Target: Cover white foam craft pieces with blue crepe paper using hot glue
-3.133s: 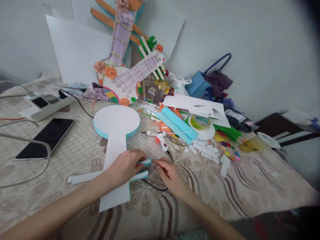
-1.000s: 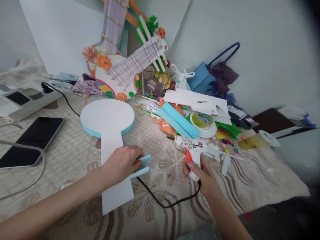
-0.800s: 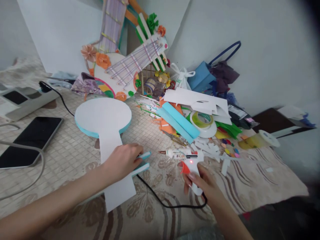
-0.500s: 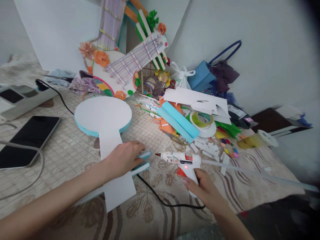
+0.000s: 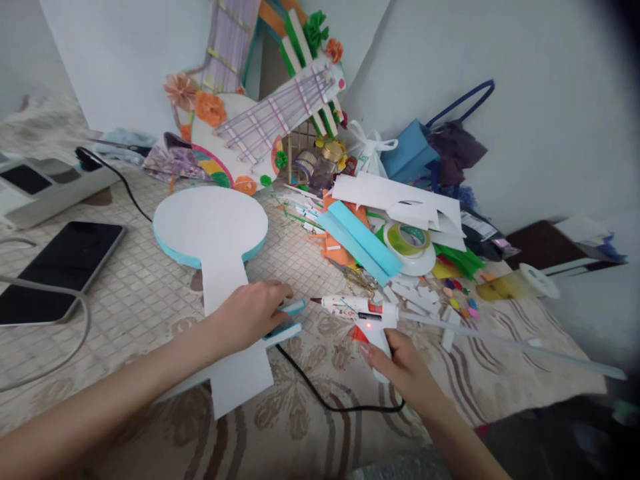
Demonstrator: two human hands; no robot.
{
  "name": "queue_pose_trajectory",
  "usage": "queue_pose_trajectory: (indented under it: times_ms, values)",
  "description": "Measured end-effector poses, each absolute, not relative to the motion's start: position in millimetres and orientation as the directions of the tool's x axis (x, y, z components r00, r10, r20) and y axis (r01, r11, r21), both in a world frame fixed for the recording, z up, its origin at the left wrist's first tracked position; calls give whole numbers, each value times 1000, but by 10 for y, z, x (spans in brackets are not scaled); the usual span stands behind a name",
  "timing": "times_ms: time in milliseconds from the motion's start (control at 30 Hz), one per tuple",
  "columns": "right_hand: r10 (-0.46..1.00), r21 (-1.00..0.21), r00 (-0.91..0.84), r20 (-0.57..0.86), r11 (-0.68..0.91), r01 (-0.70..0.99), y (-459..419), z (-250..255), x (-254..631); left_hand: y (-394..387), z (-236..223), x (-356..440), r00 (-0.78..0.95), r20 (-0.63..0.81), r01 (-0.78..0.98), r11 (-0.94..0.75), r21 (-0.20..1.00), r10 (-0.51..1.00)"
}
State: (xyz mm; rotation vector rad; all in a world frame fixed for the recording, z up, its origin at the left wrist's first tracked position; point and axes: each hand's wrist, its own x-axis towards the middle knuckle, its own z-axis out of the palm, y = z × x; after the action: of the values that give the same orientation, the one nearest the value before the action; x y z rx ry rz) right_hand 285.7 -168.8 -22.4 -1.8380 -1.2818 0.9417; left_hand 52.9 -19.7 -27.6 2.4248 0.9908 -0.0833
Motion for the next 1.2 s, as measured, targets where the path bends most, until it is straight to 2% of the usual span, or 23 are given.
queue_pose_trajectory:
  times_ms: [100,267,467,733,1033,1100,1200]
  values:
    - [949,-842,287,-129,-258,475,-1702,-236,2873,-202,-283,523,737,-229,661,-608,440,636]
    - [878,-811,478,22,-264,522,-1738,-269,2976,-214,-294,525,734,-241,666,-603,439,635]
    - [882,-888,458,-113,-296,351,-1793,-363,3031,-201,-224,531,750,-138,620,-615,487,647]
    - [864,-940,484,-140,-269,208,-1775,-295,2900,-90,6,844,721,-21,549,-552,628,693]
    - [891,-964,437,-123,-212,161,-1830,-330,2927,30,-139,1088,837,-58,372,-489,789,543]
    - [889,-971,445,-110,-192,143,-1870,-355,2952,178,-127,1030,789,-26,403,-485,776,613]
    - [870,-977,482,-101,-179,118,-1930,-395,2990,467,-42,867,630,65,500,-468,729,774]
